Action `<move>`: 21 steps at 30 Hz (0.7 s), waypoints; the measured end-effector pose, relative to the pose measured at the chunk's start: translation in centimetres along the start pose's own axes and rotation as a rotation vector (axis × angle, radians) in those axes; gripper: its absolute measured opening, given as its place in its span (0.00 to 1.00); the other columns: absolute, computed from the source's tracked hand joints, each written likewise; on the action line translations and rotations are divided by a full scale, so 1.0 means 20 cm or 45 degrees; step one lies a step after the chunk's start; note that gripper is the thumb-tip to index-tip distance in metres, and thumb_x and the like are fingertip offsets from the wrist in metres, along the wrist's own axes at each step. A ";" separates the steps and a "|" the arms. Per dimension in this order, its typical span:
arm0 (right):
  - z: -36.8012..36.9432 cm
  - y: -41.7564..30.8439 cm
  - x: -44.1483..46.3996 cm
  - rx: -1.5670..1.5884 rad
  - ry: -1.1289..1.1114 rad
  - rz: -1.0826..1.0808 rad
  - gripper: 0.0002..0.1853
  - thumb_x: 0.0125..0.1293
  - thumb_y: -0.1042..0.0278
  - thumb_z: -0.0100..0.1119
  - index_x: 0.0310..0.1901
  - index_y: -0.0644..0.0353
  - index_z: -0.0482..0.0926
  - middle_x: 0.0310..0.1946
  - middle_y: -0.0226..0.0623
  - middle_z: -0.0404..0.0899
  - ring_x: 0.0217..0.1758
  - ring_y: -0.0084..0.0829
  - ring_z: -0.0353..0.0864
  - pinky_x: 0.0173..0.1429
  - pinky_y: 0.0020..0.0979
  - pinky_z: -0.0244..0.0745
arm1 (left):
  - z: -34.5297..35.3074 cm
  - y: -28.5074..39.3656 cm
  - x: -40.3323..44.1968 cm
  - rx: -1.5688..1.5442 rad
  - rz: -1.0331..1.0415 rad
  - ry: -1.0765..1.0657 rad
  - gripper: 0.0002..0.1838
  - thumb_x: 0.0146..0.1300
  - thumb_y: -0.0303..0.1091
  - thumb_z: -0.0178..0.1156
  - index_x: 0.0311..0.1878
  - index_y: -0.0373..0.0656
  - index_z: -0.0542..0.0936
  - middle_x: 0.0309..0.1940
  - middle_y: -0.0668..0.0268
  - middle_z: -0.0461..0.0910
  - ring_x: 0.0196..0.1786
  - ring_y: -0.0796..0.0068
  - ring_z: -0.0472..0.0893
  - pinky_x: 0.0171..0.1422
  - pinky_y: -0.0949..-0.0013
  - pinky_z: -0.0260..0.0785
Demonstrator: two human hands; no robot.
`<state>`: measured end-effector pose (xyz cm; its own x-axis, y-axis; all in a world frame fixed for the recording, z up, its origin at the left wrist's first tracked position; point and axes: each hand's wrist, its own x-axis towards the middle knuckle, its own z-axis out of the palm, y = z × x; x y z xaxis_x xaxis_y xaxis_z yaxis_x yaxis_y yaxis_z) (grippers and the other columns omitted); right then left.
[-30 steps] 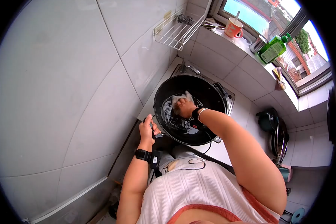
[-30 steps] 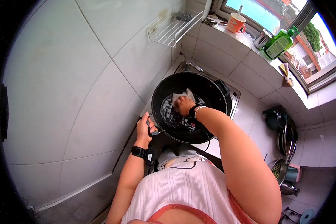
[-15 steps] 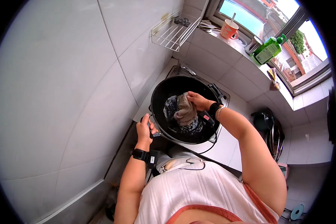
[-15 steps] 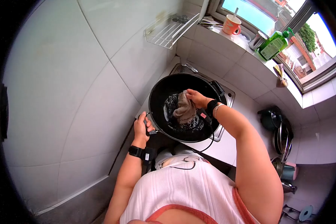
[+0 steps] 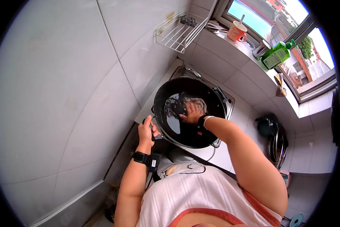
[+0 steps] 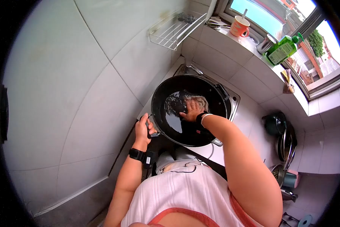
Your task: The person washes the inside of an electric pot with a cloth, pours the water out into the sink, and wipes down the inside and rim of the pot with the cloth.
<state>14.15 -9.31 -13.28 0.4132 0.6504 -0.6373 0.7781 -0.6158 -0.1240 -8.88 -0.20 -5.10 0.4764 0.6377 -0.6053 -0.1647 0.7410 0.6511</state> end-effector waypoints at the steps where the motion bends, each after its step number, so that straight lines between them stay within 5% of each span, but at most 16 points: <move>1: 0.00 -0.04 0.02 0.023 0.030 0.040 0.47 0.55 0.27 0.37 0.68 0.48 0.35 0.70 0.39 0.28 0.72 0.43 0.23 0.69 0.53 0.26 | 0.00 0.00 0.00 -0.002 0.000 0.010 0.18 0.57 0.47 0.55 0.21 0.47 0.65 0.10 0.69 0.62 0.09 0.78 0.59 0.18 0.69 0.61; 6: -0.02 0.04 0.10 -0.062 0.046 -0.642 0.54 0.46 0.39 0.61 0.68 0.50 0.40 0.70 0.39 0.34 0.72 0.45 0.32 0.67 0.55 0.41 | 0.01 0.00 0.01 -0.034 0.001 0.008 0.19 0.59 0.43 0.53 0.17 0.45 0.62 0.09 0.67 0.62 0.08 0.76 0.60 0.17 0.67 0.62; 9: -0.13 0.10 0.02 -0.167 0.189 -0.593 0.52 0.45 0.47 0.65 0.67 0.50 0.43 0.69 0.40 0.38 0.71 0.47 0.38 0.65 0.56 0.44 | 0.01 0.00 0.01 -0.039 0.001 0.002 0.20 0.59 0.43 0.53 0.17 0.45 0.62 0.09 0.66 0.62 0.08 0.75 0.60 0.16 0.67 0.61; 13: -0.04 0.14 0.03 -0.203 0.224 -0.428 0.41 0.43 0.57 0.68 0.60 0.51 0.59 0.62 0.46 0.54 0.64 0.49 0.55 0.61 0.42 0.59 | 0.00 0.00 0.01 -0.048 -0.016 -0.009 0.20 0.58 0.44 0.54 0.17 0.44 0.62 0.09 0.66 0.62 0.08 0.75 0.60 0.16 0.67 0.61; 14: -0.02 0.15 0.05 0.059 0.260 -0.451 0.33 0.43 0.60 0.69 0.53 0.56 0.68 0.53 0.46 0.68 0.52 0.42 0.70 0.54 0.36 0.67 | 0.00 0.00 0.01 -0.030 -0.018 -0.005 0.19 0.58 0.45 0.54 0.18 0.46 0.63 0.09 0.68 0.62 0.08 0.76 0.59 0.17 0.69 0.60; 18: -0.13 0.11 0.01 0.830 -0.128 -0.181 0.23 0.51 0.56 0.66 0.39 0.69 0.75 0.34 0.40 0.78 0.35 0.33 0.78 0.37 0.31 0.75 | -0.01 -0.01 0.01 -0.004 -0.023 0.001 0.18 0.58 0.46 0.54 0.19 0.48 0.63 0.10 0.69 0.61 0.09 0.78 0.58 0.17 0.69 0.59; 21: -0.26 0.13 -0.11 1.306 -0.427 0.014 0.31 0.51 0.46 0.64 0.47 0.64 0.73 0.42 0.39 0.76 0.40 0.36 0.78 0.45 0.38 0.74 | -0.02 -0.01 0.01 -0.027 -0.028 -0.017 0.18 0.57 0.46 0.55 0.19 0.47 0.63 0.10 0.69 0.61 0.09 0.77 0.58 0.18 0.68 0.60</move>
<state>17.80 -10.00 -8.19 0.1460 0.5836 -0.7988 -0.0567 -0.8012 -0.5957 -9.06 -0.20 -5.49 0.4917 0.6186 -0.6128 -0.1723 0.7590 0.6279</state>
